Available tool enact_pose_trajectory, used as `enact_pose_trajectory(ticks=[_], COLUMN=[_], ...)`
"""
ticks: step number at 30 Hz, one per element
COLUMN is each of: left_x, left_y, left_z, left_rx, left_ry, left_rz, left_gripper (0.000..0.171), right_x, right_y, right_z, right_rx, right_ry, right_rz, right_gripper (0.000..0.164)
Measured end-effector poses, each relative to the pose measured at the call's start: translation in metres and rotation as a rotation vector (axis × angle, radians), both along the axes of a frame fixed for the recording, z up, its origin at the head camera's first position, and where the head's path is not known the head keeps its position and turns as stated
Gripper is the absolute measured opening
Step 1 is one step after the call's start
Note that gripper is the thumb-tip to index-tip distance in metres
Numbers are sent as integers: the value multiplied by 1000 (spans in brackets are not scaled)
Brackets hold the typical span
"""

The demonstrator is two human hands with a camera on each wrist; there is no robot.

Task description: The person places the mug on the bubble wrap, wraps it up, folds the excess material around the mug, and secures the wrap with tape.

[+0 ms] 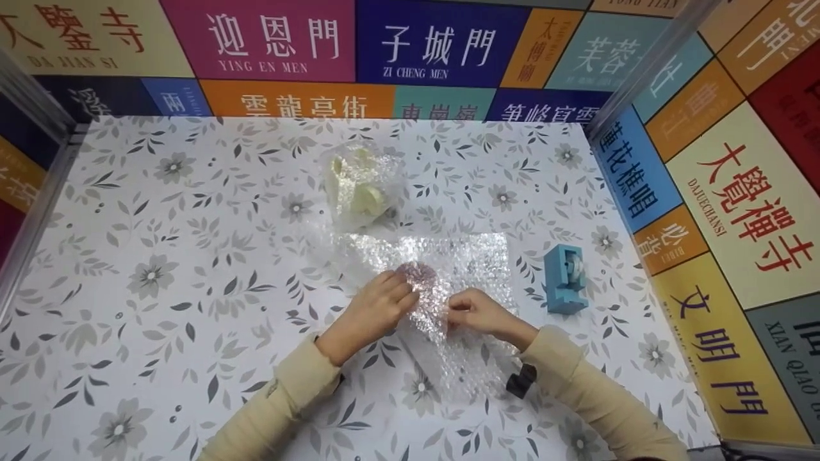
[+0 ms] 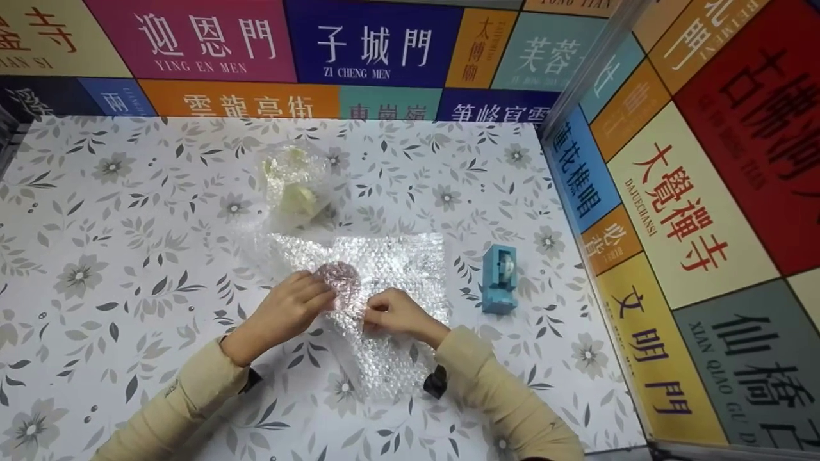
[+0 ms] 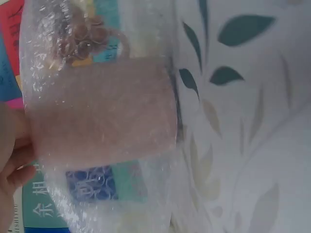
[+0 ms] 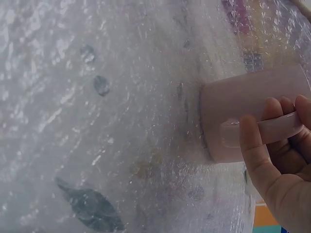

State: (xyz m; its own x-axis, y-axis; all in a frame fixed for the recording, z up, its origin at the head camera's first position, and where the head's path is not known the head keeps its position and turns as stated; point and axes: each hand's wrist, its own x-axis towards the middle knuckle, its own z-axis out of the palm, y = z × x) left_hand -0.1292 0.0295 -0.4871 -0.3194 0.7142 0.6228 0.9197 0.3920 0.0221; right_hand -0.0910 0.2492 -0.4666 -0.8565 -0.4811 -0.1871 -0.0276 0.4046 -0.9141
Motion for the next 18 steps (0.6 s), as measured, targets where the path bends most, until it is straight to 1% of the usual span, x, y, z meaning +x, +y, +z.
enact_pose_trajectory(ticks=[1,3,5,7,8,10,12,16,18], left_x=[1,3,6,7,8,7,6,1,-2], left_y=[-3,-9,-16,-20,-21,-20,-17,-10,-7], left_z=[0,0,-2,-3,-4,-4,-4,0,3], left_rx=[-50,-143,-235,-320,-347,-377,-374,-352,-365], left_ry=[13,5,-21,-32,-36,-24,5,68,82], left_rz=[-18,-39,-40,-28,-19,-1,8,-18,-30], left_gripper=[13,23,38,44,45,45,40,22,15], right_x=[0,1,1,0,0,0,0,-1,-1], right_y=[0,2,1,2,2,2,2,2,1], right_z=[0,0,0,0,1,1,1,1,0], right_rx=[-3,-17,-24,-27,-27,-15,-1,19,12], right_ry=[7,5,-2,-16,-24,-29,-30,-30,-31], right_rz=[0,1,5,5,4,2,3,5,5], right_gripper=[19,19,18,16,15,14,13,15,16])
